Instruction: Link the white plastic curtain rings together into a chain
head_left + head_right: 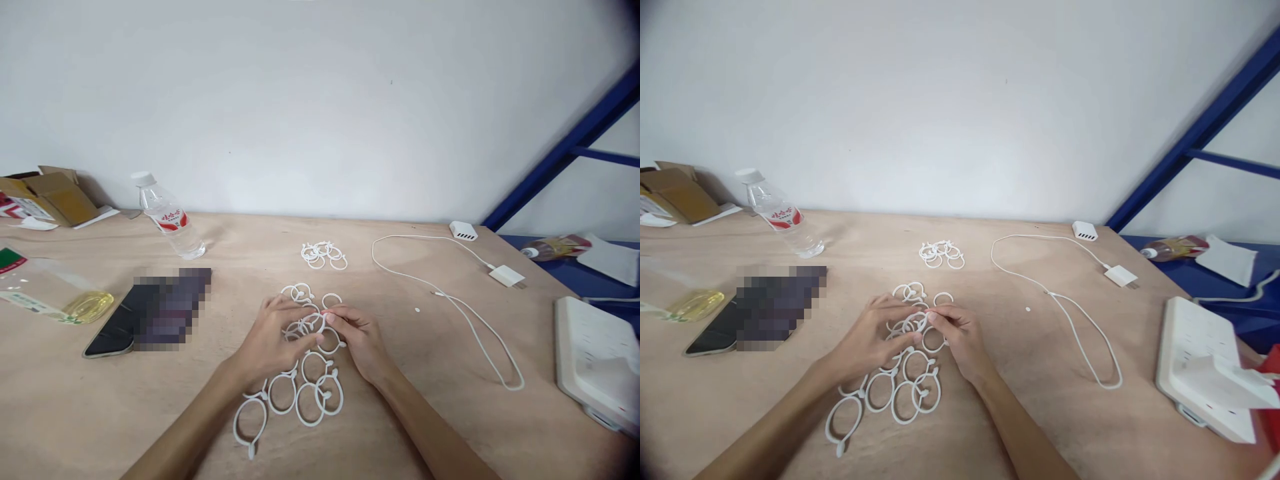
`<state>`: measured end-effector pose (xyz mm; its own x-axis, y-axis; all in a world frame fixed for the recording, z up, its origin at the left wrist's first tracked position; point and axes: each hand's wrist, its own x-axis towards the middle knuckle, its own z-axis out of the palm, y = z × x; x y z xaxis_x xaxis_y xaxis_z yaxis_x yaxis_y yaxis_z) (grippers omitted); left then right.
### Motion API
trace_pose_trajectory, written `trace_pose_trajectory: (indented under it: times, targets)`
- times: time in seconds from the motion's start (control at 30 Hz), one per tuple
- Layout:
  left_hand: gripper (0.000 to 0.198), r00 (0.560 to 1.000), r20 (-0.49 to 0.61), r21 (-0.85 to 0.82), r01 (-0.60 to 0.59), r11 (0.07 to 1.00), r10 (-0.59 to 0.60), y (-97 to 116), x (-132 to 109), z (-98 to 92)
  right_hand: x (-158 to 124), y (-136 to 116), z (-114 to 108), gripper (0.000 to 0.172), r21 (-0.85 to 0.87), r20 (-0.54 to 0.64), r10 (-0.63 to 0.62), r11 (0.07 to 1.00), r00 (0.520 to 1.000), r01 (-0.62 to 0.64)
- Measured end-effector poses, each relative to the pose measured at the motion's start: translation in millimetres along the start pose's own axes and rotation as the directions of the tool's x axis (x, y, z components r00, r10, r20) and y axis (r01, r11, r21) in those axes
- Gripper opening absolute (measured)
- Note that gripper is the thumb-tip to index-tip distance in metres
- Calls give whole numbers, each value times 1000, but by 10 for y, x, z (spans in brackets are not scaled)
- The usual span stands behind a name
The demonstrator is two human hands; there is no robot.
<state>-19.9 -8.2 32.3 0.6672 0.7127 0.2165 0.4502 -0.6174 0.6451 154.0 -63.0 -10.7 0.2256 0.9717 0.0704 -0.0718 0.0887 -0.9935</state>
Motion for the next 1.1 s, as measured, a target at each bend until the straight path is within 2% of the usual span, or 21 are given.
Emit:
trace_pose_trajectory:
  times: [0.1, 0.17, 0.2, 0.23, 0.33, 0.43, 0.53, 0.6, 0.7, 0.8, 0.93, 1.1]
  targets:
    - [32, 1000, 22, 31, -11, 999, 10, -35, 266, -143, -8, -29, 23, 15, -42, -25, -26, 999, 999, 25]
    - [32, 999, -22, 131, -24, 991, 27, -117, 525, -153, -21, -45, 42, 14, -116, 5, -70, 991, 998, 70]
    - [32, 999, -31, 221, -16, 975, 24, -171, 659, -124, -28, -47, 50, 15, -152, 29, -90, 984, 996, 93]
    - [32, 1000, 6, 324, -11, 946, 10, -229, 786, -76, -35, -45, 57, 15, -181, 50, -106, 977, 993, 113]
    - [29, 998, 57, 412, -17, 911, -7, -379, 1066, 113, -50, -29, 66, 21, -219, 53, -132, 966, 990, 140]
    - [18, 997, 71, 449, -13, 894, -21, -441, 1168, 237, -51, -23, 61, 23, -208, 24, -138, 968, 990, 140]
    - [17, 997, 71, 463, -8, 886, -28, -428, 1137, 228, -42, -29, 54, 23, -174, 2, -130, 976, 992, 128]
    - [18, 998, 62, 460, -11, 888, -20, -401, 1058, 177, -31, -27, 51, 21, -114, -57, -104, 989, 993, 97]
    - [21, 999, 49, 442, -19, 897, -3, -352, 856, 114, -5, -8, 46, 21, 1, -166, -22, 1000, 986, 23]
    - [20, 999, 9, 366, -42, 930, 42, -288, 595, 115, 31, 29, 38, 25, 90, -202, 45, 996, 978, -27]
    - [15, 984, -50, 178, -161, 971, 172, -173, 311, 163, 80, 78, 23, 28, 212, -216, 69, 977, 974, -23]
    - [15, 955, 28, 165, -294, 941, 294, -69, 178, 174, 94, 94, 2, 35, 278, -185, 108, 959, 977, -54]
